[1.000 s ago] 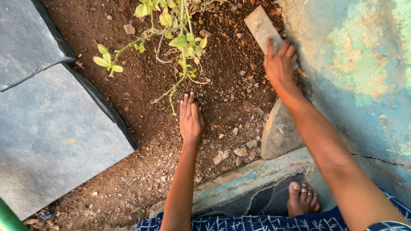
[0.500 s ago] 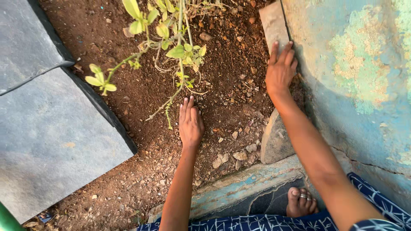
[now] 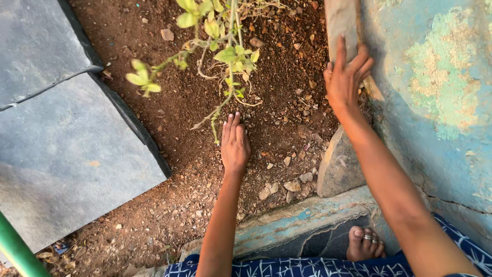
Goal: The person sweeps debris from a dirt patch and stone pavers using a broom and by hand, then uses a stone to scrape the soil and a plant base.
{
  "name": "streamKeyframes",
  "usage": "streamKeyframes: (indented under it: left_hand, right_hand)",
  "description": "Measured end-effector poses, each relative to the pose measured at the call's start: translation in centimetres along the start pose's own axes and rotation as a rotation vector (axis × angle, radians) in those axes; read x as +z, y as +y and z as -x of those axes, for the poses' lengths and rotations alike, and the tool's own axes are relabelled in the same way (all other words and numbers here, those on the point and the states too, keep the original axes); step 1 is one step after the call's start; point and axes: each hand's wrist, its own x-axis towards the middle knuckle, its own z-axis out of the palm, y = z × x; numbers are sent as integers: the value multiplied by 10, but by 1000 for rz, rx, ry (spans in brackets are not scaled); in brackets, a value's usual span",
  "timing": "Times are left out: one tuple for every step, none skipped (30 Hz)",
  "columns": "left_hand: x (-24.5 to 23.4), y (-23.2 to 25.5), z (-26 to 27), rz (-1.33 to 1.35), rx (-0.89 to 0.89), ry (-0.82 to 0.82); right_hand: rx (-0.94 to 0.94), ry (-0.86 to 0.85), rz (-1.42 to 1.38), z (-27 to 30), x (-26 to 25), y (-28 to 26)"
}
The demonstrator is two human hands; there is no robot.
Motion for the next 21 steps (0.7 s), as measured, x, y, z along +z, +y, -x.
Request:
streamKeyframes:
  left_hand:
    - [0,0,1,-4,3,-1]
    - [1,0,0,-9,6,-1]
    - [2,0,-2,-7,1,0]
    - [2,0,-2,-5,-7,-4]
    - [2,0,-1,-4,-15,-8]
    - [2,0,0,-1,-20,-14]
    - [1,0,1,2,-25,-21]
    - [0,-1,0,4,-29,-22]
    - [1,-2,-3,-1,-15,-3]
    - [3,-2,-3,-6,-4,8]
    - [3,-2,1,-11,7,19]
    - [3,-3,-2,-9,11,22]
    - [2,-3,-4,-8,15,25]
    - [1,0,0,-5,10,20]
    - [0,1,2,16,3,29]
    - [-1,1,1,33,-2,41]
    - [-2,1,-1,50,-7,53]
    - [-3,2,-2,54,-5,52]
    - [-5,3,-1,58,-3,53]
    - [-5,3,-2,62,3,54]
    - [-3,3,-3,52,-2,46]
  right_hand:
    - [-14,38,5,2,-5,-5]
    - [-29,78,8,3,-8,-8]
    - [-45,117,11,4,-9,-7]
    - [-42,91,60,2,-4,-5]
    - [-40,65,106,-4,7,-2]
    - [-37,42,153,-7,17,3]
    - [-23,-39,169,-3,27,7]
    - [-12,-116,183,-2,37,10]
    - [0,-192,197,-2,44,14]
    - [-3,-232,189,-2,48,19]
    - [-6,-271,180,-3,50,23]
    - [-5,-290,171,-11,50,22]
    - [11,-284,135,-16,45,19]
    - [22,-290,100,-14,37,16]
    - [34,-296,65,-12,29,10]
    - [22,-251,11,-9,23,-2]
    - [9,-207,-43,-1,19,-21]
    - [-2,-161,-94,6,15,-41]
    - [98,-267,-267,13,15,-63]
    - [197,-369,-441,14,19,-85]
    - [-30,-265,-254,10,29,-108]
